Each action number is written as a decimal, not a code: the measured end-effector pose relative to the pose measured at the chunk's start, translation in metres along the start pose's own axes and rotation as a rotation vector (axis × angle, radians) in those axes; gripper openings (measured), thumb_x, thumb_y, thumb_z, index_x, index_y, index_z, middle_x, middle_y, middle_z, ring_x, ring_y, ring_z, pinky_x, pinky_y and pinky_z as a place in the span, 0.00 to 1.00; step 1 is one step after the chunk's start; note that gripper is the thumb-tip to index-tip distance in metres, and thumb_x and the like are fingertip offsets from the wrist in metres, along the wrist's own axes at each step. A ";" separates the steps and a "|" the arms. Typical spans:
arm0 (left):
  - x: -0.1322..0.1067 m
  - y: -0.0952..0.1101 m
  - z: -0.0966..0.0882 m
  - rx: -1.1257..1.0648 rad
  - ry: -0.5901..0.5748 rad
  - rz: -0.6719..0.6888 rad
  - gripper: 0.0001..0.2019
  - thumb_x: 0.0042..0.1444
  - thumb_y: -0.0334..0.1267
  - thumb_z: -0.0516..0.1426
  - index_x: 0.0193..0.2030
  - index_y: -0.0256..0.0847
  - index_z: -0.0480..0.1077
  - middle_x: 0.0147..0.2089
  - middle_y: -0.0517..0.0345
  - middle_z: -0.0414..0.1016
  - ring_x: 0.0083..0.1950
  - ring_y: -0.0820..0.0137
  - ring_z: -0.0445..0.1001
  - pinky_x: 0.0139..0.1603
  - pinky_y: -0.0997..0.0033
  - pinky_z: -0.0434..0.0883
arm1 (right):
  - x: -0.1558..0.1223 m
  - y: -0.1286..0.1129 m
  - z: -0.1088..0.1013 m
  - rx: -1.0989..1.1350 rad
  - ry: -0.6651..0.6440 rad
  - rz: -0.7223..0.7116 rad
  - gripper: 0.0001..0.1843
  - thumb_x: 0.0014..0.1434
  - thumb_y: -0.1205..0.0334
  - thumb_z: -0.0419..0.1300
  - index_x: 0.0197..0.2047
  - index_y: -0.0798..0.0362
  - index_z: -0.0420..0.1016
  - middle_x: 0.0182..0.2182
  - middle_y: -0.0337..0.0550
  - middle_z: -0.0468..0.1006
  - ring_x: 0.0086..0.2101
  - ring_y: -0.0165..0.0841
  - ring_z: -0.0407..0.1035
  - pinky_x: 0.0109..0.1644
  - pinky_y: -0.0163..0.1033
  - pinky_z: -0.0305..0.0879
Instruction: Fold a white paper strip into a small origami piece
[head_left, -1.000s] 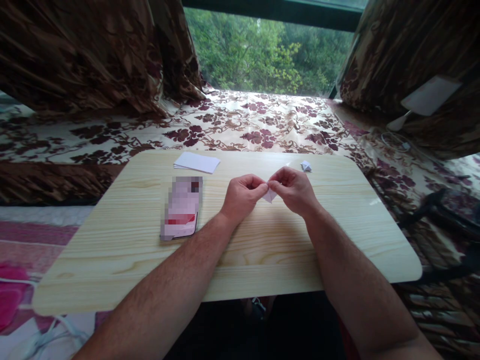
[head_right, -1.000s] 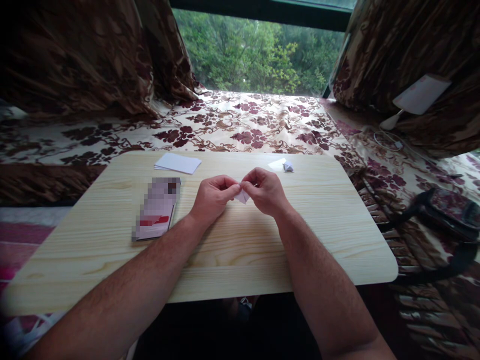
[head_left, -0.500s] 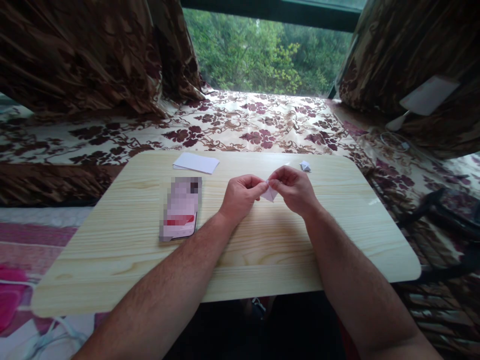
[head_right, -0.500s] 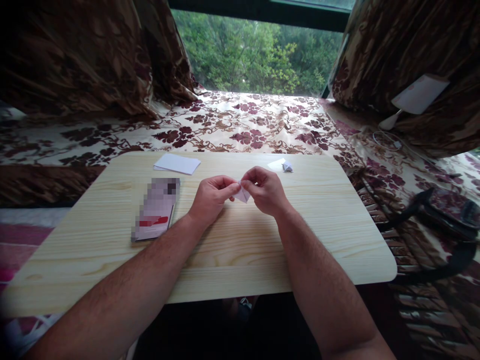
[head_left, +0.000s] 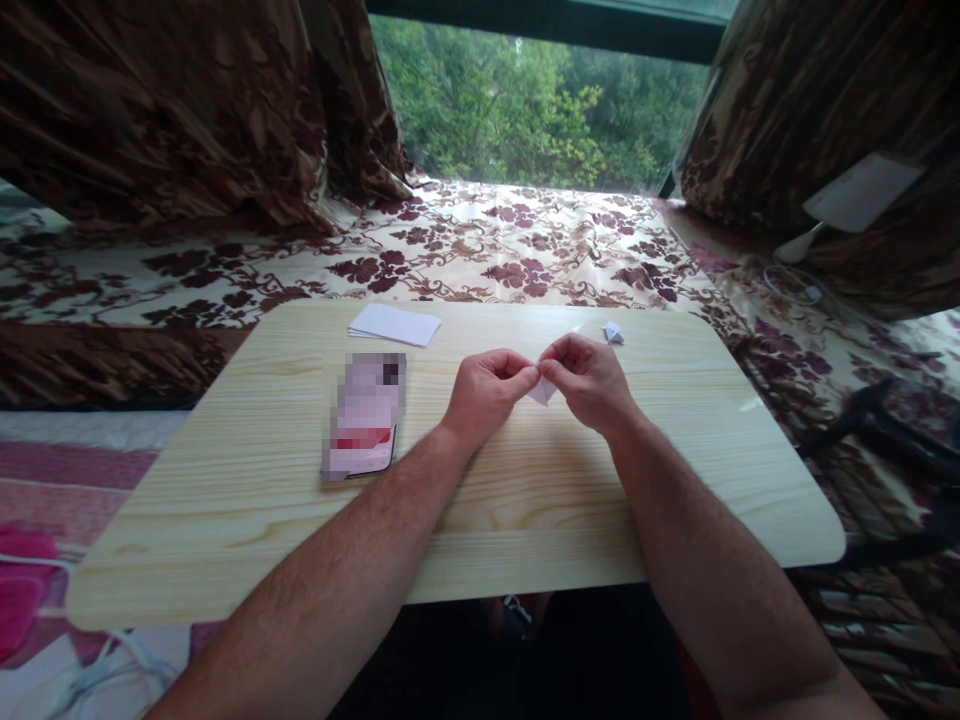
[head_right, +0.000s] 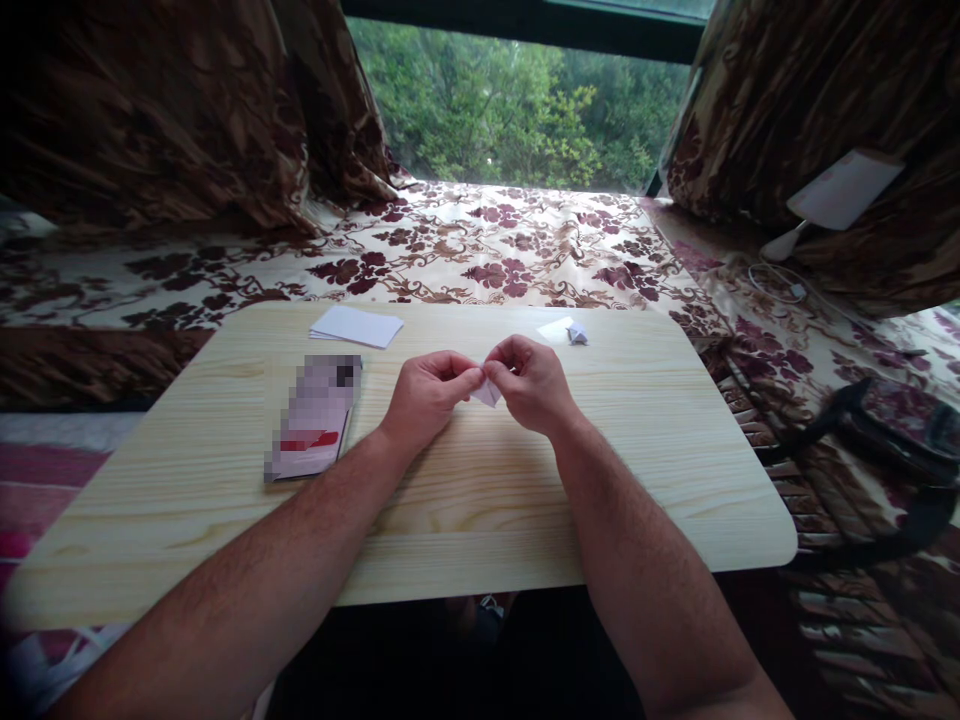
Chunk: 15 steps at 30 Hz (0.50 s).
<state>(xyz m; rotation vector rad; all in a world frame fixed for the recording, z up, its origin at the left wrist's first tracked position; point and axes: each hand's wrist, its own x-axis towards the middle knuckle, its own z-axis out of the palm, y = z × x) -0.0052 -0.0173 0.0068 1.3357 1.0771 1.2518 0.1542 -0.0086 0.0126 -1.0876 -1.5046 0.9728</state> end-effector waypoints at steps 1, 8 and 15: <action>0.000 0.000 0.000 0.005 0.005 0.001 0.11 0.48 0.44 0.67 0.26 0.37 0.76 0.23 0.60 0.73 0.25 0.75 0.67 0.26 0.74 0.63 | 0.000 0.000 0.000 0.003 0.004 -0.001 0.05 0.52 0.63 0.65 0.29 0.52 0.73 0.23 0.37 0.73 0.25 0.29 0.66 0.29 0.36 0.62; -0.002 -0.001 0.002 0.043 0.035 0.023 0.11 0.49 0.43 0.66 0.27 0.37 0.77 0.24 0.60 0.74 0.26 0.75 0.67 0.26 0.75 0.63 | -0.001 -0.003 0.001 0.002 0.020 0.020 0.05 0.51 0.62 0.65 0.29 0.52 0.73 0.23 0.37 0.74 0.25 0.29 0.66 0.29 0.36 0.62; -0.003 -0.003 0.002 0.050 0.039 0.047 0.11 0.50 0.44 0.66 0.27 0.37 0.77 0.24 0.60 0.72 0.25 0.75 0.65 0.26 0.74 0.62 | -0.002 -0.005 0.000 0.004 0.022 0.010 0.05 0.51 0.63 0.65 0.29 0.53 0.73 0.23 0.37 0.74 0.24 0.28 0.65 0.28 0.36 0.62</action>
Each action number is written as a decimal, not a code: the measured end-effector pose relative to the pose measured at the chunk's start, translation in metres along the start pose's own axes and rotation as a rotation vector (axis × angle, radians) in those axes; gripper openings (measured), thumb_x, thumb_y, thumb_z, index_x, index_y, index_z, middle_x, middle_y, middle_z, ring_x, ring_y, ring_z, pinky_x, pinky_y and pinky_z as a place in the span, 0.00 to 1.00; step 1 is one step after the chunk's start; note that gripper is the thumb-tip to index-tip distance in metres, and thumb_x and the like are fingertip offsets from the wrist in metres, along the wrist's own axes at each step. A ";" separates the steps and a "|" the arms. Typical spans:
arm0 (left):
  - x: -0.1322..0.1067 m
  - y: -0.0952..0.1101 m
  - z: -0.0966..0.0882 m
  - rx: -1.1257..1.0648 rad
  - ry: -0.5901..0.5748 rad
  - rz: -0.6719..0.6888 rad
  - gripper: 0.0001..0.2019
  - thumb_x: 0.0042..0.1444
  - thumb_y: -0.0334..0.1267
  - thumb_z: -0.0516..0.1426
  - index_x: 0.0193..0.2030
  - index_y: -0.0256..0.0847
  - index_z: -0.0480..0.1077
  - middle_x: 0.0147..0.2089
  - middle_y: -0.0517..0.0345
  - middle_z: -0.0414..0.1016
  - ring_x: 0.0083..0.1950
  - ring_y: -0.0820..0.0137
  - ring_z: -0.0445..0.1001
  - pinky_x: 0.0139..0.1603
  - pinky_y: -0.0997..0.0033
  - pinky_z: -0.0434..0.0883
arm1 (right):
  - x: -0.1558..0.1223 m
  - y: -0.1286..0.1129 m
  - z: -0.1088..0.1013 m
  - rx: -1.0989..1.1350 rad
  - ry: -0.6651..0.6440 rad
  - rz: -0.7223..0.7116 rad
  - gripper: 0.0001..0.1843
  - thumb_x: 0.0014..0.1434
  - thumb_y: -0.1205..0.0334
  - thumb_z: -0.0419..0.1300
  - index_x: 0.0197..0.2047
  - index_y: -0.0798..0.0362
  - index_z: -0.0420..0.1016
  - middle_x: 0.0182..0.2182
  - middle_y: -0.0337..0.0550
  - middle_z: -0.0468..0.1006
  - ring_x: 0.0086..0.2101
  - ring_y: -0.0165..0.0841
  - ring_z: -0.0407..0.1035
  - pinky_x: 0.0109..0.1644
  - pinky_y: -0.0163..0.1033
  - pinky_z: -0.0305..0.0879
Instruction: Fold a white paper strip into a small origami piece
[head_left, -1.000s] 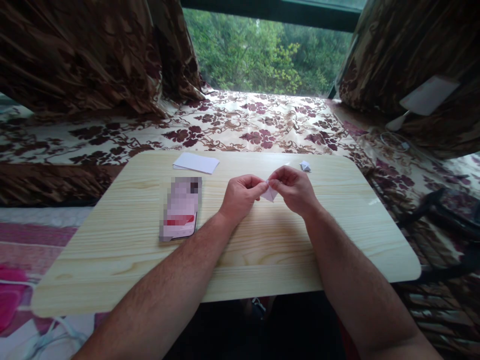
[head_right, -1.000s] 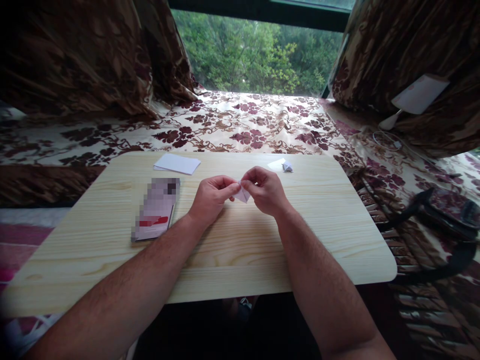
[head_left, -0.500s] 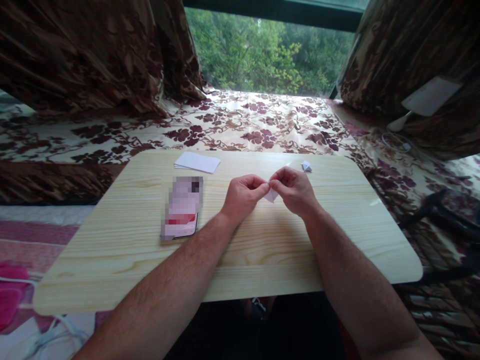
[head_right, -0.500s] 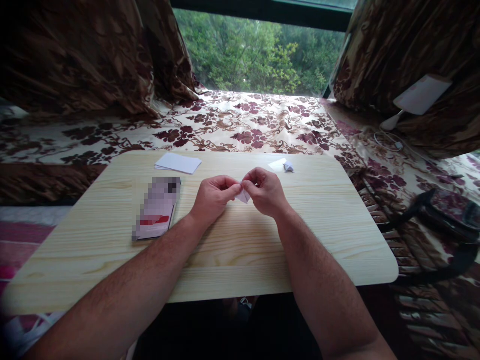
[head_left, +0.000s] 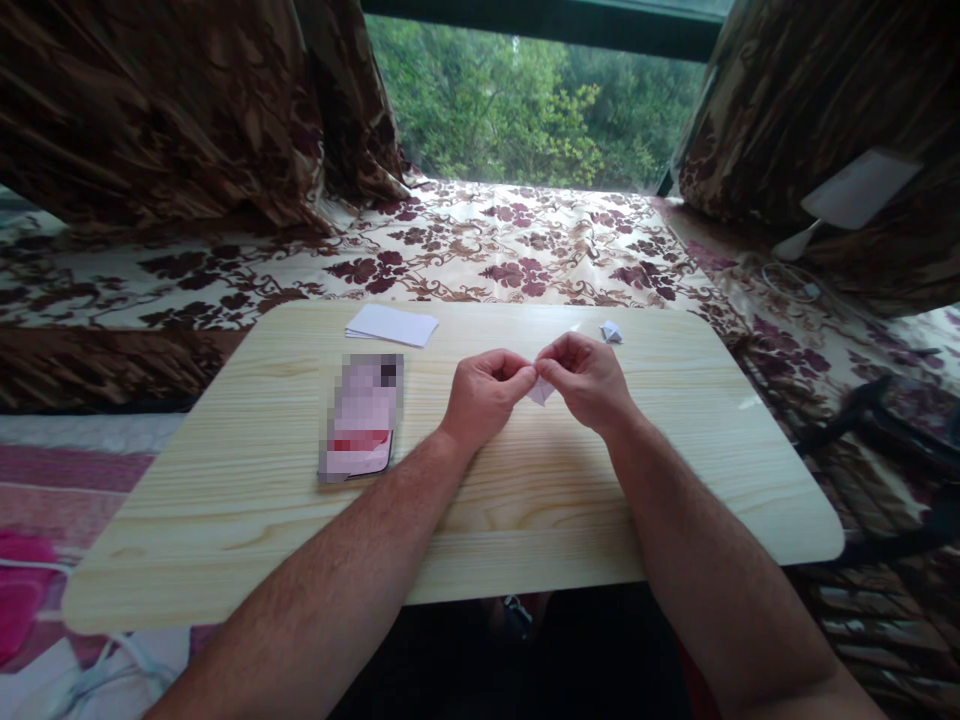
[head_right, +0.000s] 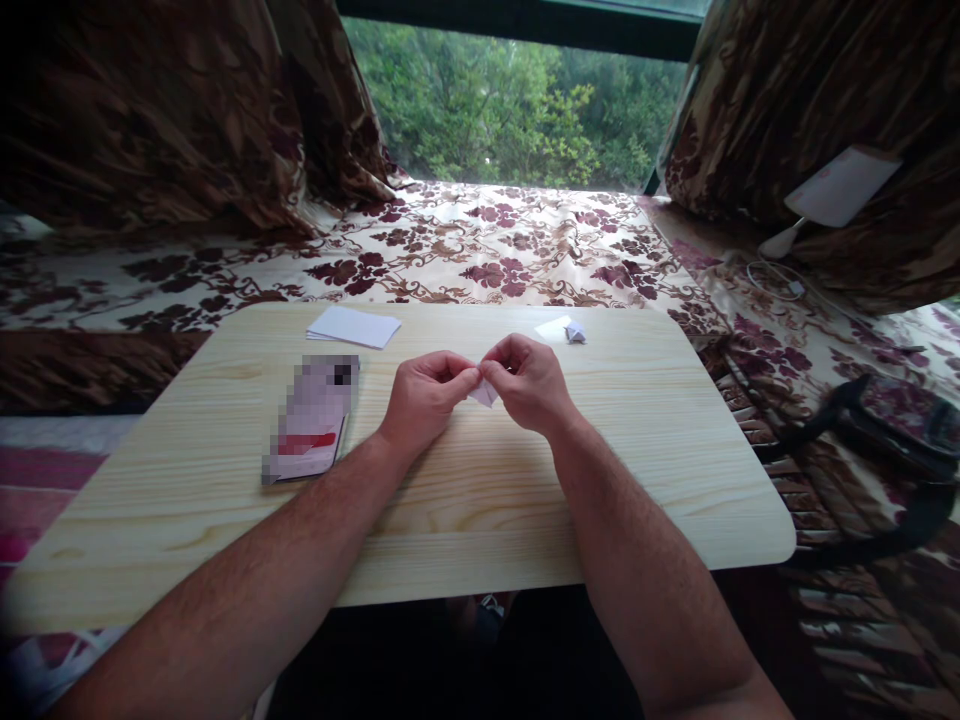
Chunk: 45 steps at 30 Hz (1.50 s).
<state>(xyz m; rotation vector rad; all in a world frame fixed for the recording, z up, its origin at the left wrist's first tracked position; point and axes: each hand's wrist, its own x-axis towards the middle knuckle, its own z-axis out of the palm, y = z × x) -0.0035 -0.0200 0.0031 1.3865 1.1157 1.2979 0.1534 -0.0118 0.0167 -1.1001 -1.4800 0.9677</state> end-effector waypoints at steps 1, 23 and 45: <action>0.000 0.000 0.000 0.000 0.001 0.000 0.11 0.50 0.43 0.66 0.28 0.37 0.77 0.23 0.60 0.72 0.25 0.75 0.65 0.26 0.74 0.61 | 0.000 0.000 0.000 0.002 0.000 -0.003 0.05 0.51 0.63 0.65 0.29 0.53 0.73 0.23 0.37 0.74 0.24 0.28 0.65 0.28 0.36 0.62; 0.002 0.002 0.000 -0.135 0.070 -0.004 0.09 0.48 0.40 0.66 0.27 0.36 0.76 0.24 0.60 0.74 0.26 0.74 0.68 0.28 0.74 0.65 | -0.002 -0.003 0.007 0.236 -0.031 0.085 0.15 0.46 0.55 0.74 0.30 0.54 0.74 0.24 0.36 0.75 0.24 0.28 0.69 0.28 0.35 0.66; 0.004 0.003 -0.002 -0.224 0.051 -0.011 0.08 0.48 0.41 0.67 0.27 0.38 0.77 0.24 0.60 0.75 0.26 0.74 0.71 0.28 0.73 0.68 | -0.002 -0.007 0.001 0.218 -0.038 0.068 0.17 0.48 0.51 0.73 0.27 0.55 0.75 0.21 0.38 0.76 0.23 0.28 0.68 0.26 0.35 0.66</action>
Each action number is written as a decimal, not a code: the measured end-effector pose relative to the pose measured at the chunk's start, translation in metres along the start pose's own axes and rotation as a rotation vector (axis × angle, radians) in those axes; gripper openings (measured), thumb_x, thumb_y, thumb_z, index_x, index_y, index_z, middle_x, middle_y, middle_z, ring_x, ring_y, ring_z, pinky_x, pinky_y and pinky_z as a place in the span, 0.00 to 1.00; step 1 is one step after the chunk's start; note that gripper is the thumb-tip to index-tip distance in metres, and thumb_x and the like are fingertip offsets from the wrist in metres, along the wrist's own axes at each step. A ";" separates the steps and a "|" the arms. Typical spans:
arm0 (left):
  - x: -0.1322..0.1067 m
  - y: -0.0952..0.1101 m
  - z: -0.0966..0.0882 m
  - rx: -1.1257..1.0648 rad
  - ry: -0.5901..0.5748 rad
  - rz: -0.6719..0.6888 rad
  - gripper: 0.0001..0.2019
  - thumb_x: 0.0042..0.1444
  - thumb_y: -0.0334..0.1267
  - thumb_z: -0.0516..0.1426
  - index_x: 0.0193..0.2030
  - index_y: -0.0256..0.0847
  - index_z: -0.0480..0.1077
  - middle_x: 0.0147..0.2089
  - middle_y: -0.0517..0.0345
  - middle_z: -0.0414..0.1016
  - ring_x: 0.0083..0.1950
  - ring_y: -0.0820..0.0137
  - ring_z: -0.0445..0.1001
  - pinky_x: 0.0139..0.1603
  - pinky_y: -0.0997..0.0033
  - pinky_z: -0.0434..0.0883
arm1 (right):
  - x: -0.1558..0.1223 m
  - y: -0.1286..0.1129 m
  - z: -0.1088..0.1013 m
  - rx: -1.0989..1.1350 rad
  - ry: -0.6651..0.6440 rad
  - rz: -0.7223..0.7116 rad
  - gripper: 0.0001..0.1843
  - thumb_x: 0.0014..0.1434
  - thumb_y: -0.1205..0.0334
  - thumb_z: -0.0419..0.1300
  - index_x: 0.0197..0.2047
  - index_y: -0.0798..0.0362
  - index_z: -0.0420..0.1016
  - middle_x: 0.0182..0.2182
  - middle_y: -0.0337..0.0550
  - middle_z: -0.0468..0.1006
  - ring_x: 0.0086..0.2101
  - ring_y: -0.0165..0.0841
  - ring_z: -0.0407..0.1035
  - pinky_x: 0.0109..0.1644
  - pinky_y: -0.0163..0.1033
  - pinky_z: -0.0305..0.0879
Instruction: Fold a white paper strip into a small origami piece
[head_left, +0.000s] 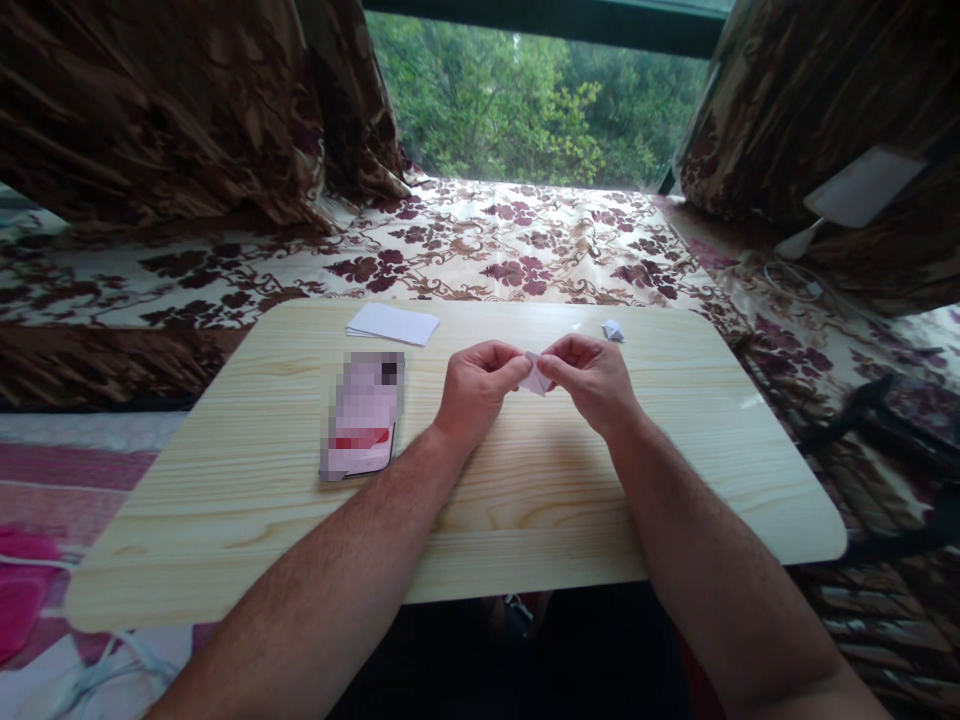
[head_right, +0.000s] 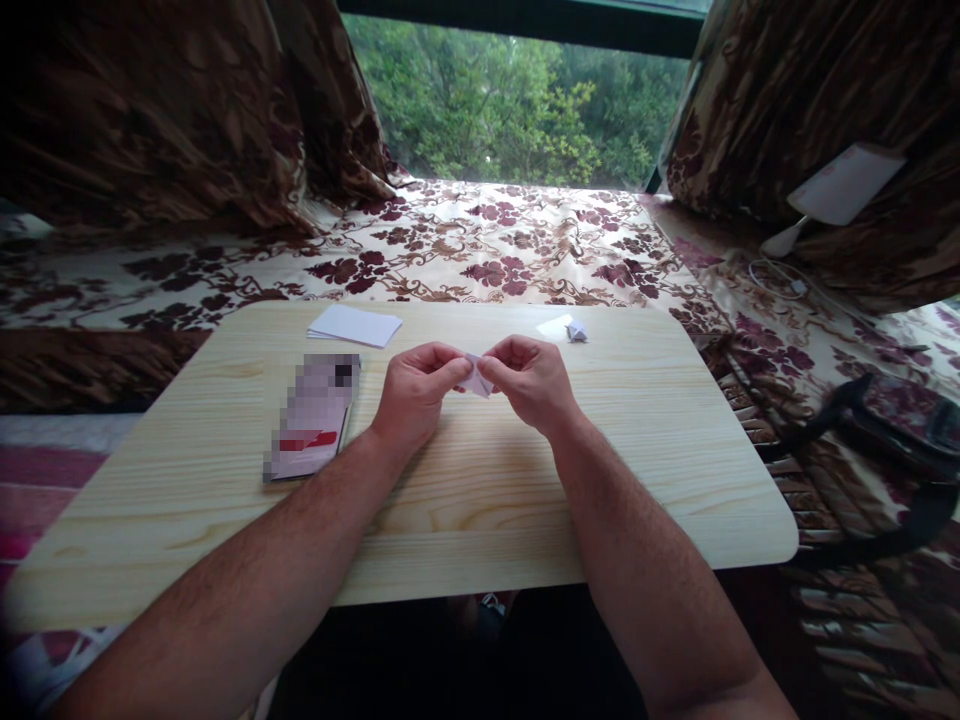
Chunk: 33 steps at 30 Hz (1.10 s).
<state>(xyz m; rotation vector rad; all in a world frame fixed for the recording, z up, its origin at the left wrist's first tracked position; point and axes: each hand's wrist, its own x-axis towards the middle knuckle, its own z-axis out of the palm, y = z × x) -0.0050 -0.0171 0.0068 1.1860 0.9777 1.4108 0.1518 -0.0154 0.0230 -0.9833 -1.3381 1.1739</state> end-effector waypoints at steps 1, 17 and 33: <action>0.000 -0.001 0.000 -0.011 -0.005 -0.003 0.08 0.47 0.41 0.67 0.27 0.38 0.77 0.24 0.60 0.75 0.26 0.74 0.71 0.29 0.73 0.68 | 0.000 0.000 0.000 0.000 -0.002 -0.002 0.17 0.48 0.51 0.73 0.27 0.55 0.75 0.21 0.38 0.76 0.23 0.28 0.68 0.26 0.35 0.66; 0.002 0.003 -0.001 -0.169 -0.088 -0.127 0.09 0.44 0.40 0.69 0.27 0.38 0.76 0.25 0.59 0.76 0.26 0.75 0.71 0.28 0.74 0.68 | -0.001 -0.002 -0.003 0.036 -0.026 0.008 0.16 0.48 0.51 0.73 0.26 0.54 0.75 0.22 0.38 0.76 0.23 0.29 0.68 0.27 0.36 0.66; 0.001 0.000 -0.002 -0.117 -0.087 -0.075 0.09 0.45 0.40 0.69 0.28 0.37 0.78 0.26 0.58 0.76 0.27 0.75 0.70 0.29 0.74 0.67 | -0.001 -0.002 0.001 -0.038 0.020 -0.039 0.13 0.49 0.56 0.70 0.25 0.53 0.73 0.21 0.36 0.73 0.23 0.27 0.63 0.26 0.35 0.59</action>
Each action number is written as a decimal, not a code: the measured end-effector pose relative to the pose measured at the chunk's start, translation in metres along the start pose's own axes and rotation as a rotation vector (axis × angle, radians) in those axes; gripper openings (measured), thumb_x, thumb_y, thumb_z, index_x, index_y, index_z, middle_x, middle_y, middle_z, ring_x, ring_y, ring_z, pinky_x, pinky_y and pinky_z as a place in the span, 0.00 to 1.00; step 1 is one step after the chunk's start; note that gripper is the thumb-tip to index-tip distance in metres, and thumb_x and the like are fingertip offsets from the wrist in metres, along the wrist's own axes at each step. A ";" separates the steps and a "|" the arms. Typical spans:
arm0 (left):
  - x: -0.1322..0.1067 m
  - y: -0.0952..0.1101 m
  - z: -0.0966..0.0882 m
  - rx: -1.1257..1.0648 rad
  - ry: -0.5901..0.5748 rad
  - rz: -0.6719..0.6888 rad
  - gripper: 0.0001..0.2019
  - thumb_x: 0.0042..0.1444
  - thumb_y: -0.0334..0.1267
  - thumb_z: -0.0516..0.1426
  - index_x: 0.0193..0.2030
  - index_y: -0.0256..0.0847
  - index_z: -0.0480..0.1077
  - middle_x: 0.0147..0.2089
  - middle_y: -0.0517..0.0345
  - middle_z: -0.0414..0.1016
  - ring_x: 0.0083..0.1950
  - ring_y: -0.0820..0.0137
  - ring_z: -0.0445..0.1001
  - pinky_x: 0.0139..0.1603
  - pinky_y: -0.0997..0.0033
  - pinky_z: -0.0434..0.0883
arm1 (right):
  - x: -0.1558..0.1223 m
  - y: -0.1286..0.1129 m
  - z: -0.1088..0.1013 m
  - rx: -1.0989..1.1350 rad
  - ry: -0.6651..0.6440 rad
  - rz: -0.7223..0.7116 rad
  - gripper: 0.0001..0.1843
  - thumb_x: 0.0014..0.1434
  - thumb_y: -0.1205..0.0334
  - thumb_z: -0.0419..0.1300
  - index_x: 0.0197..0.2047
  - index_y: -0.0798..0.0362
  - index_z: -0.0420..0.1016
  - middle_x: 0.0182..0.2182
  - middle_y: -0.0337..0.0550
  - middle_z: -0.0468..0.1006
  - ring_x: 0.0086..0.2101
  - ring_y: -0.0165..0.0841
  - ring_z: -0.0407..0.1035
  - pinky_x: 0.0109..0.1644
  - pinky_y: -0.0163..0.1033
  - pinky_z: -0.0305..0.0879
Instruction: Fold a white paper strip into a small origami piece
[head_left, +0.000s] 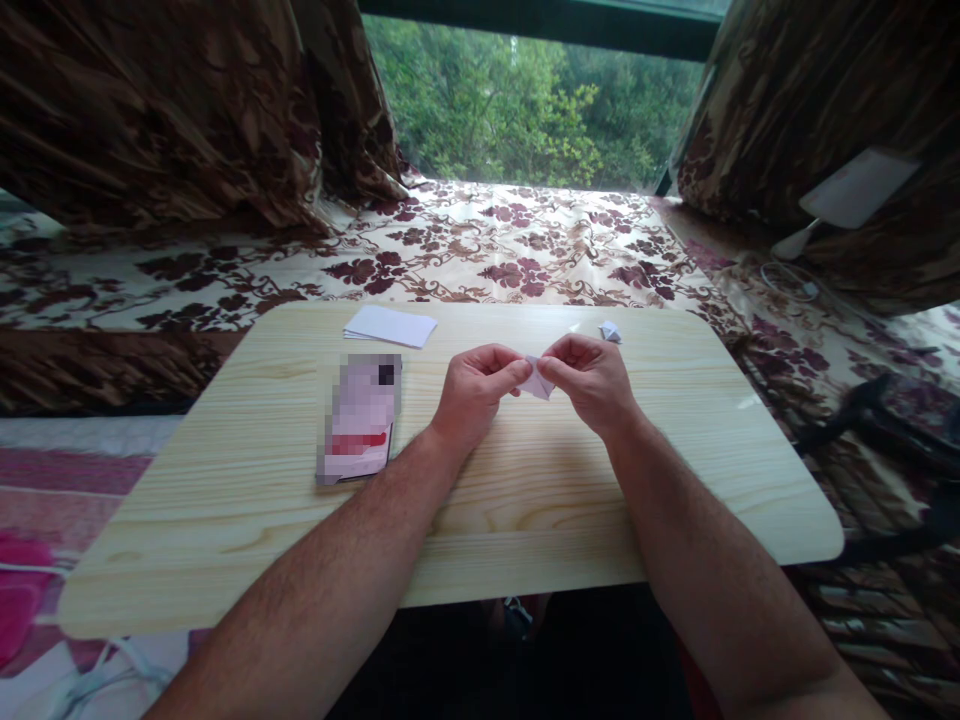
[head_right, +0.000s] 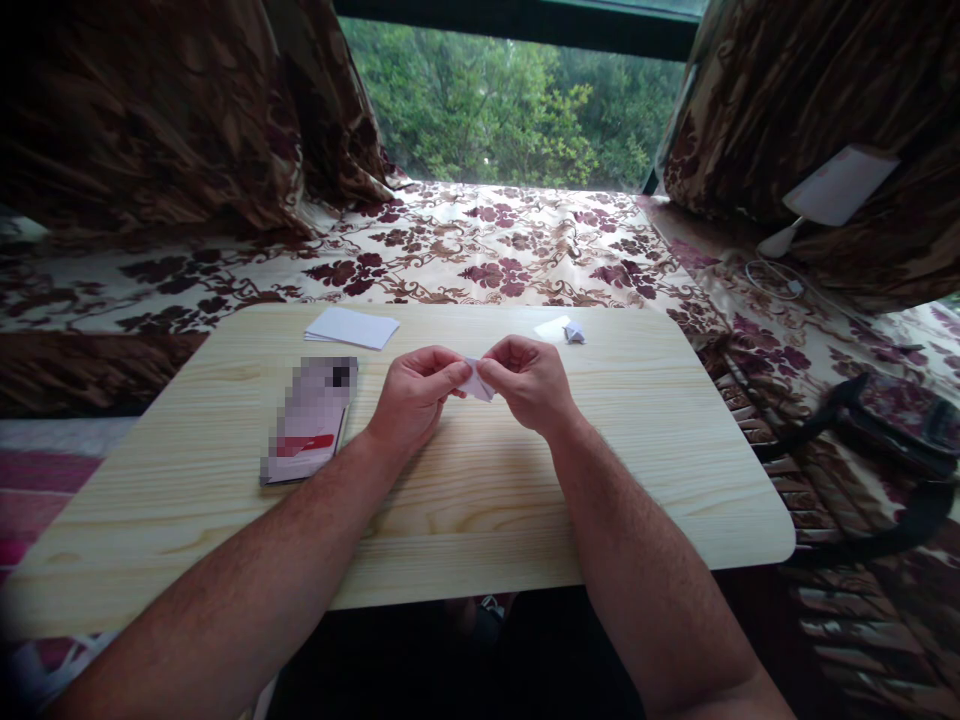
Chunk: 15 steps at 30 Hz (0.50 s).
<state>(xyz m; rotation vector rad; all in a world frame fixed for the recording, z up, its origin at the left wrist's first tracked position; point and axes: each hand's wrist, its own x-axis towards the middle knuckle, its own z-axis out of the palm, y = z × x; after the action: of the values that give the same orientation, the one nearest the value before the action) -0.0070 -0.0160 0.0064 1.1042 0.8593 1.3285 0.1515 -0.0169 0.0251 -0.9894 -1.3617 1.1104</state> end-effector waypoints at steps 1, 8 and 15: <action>0.000 0.000 0.000 0.015 0.008 0.016 0.09 0.45 0.40 0.69 0.28 0.37 0.77 0.25 0.58 0.76 0.26 0.75 0.70 0.29 0.74 0.67 | 0.000 0.000 0.001 0.000 0.006 -0.006 0.12 0.49 0.57 0.70 0.25 0.53 0.72 0.20 0.36 0.72 0.23 0.27 0.63 0.26 0.35 0.59; -0.004 0.004 0.004 0.155 0.065 0.076 0.09 0.47 0.41 0.68 0.29 0.37 0.78 0.24 0.59 0.75 0.26 0.74 0.70 0.28 0.73 0.67 | -0.001 0.000 0.003 -0.059 0.039 -0.031 0.12 0.50 0.57 0.68 0.24 0.52 0.71 0.20 0.35 0.72 0.22 0.27 0.62 0.26 0.35 0.58; -0.002 0.003 0.001 0.152 0.037 0.072 0.10 0.48 0.42 0.68 0.31 0.36 0.79 0.26 0.57 0.77 0.27 0.73 0.72 0.29 0.73 0.69 | -0.001 0.001 0.003 0.009 0.043 -0.071 0.08 0.50 0.58 0.69 0.29 0.52 0.75 0.25 0.37 0.76 0.26 0.29 0.67 0.30 0.36 0.63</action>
<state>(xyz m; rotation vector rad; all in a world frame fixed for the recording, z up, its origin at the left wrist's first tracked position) -0.0068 -0.0184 0.0092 1.2417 0.9690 1.3637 0.1482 -0.0182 0.0235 -0.9466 -1.3455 1.0361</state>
